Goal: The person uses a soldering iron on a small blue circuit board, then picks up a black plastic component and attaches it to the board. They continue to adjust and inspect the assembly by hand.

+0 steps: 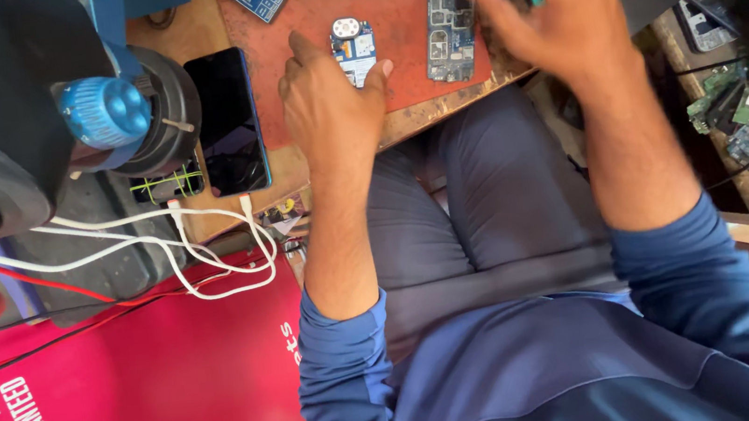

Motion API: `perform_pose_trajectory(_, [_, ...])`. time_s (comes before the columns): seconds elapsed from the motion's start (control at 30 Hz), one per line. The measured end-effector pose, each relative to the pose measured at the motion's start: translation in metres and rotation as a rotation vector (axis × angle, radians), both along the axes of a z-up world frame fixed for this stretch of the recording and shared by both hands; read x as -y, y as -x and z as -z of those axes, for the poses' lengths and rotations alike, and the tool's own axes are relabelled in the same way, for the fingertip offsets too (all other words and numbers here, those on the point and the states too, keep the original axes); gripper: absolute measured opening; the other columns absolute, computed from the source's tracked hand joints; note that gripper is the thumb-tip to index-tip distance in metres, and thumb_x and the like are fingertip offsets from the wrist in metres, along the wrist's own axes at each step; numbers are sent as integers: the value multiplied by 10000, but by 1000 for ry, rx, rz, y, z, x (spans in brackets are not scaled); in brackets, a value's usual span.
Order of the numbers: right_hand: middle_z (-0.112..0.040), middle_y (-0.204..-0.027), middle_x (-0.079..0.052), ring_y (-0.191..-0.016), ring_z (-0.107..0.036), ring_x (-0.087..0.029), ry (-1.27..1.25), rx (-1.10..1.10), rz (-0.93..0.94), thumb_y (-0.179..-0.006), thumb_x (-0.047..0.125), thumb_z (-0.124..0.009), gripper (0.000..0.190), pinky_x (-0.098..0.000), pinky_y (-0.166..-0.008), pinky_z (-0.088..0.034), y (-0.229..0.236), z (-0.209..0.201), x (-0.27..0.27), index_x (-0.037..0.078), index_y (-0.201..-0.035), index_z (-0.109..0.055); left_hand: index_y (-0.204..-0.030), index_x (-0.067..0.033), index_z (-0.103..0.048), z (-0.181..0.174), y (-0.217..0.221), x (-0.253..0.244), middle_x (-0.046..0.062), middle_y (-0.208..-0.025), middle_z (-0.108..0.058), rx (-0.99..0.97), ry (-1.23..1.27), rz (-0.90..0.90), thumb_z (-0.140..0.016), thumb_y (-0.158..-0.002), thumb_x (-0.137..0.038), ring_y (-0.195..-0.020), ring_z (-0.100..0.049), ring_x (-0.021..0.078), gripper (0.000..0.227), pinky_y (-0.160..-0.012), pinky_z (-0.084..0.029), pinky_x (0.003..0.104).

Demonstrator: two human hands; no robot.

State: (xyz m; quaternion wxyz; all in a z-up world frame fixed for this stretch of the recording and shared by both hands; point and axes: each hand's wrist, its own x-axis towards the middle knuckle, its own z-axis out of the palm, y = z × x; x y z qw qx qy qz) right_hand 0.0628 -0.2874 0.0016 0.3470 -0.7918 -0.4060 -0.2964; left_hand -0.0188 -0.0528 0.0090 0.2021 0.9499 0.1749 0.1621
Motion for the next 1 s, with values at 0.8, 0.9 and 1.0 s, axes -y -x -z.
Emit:
perform_pose_trajectory(0.8, [-699, -1175, -166, -1067, -691, -352, -237, -134, -269, -824, 210, -962, 656, -452, -957, -523, 143, -2, 22, -26, -1309, -587, -1395, -2, -436, 26, 126, 48, 160, -1067, -703, 106, 1526, 459, -601, -1080, -254, -839, -712, 232, 436, -696, -618, 368])
perform_pose_trajectory(0.9, [-700, -1192, -160, -1040, -688, -315, -209, -178, -357, -818, 226, -962, 704, -463, -938, -510, 169, 3, 17, -9, -1339, -551, -1561, -33, -321, 41, 161, 58, 158, -1336, -624, 70, 1780, 535, -511, -1079, -368, -985, -694, 219, 617, -742, -615, 373])
perform_pose_trajectory(1.0, [-707, -1205, -151, -1060, -669, -302, -152, -223, -423, -805, 228, -958, 774, -473, -931, -496, 187, 8, 15, 0, -1391, -506, -1651, -62, -265, 56, 189, 63, 185, -1307, -628, -3, 1953, 610, -373, -1112, -485, -936, -720, 240, 693, -759, -623, 362])
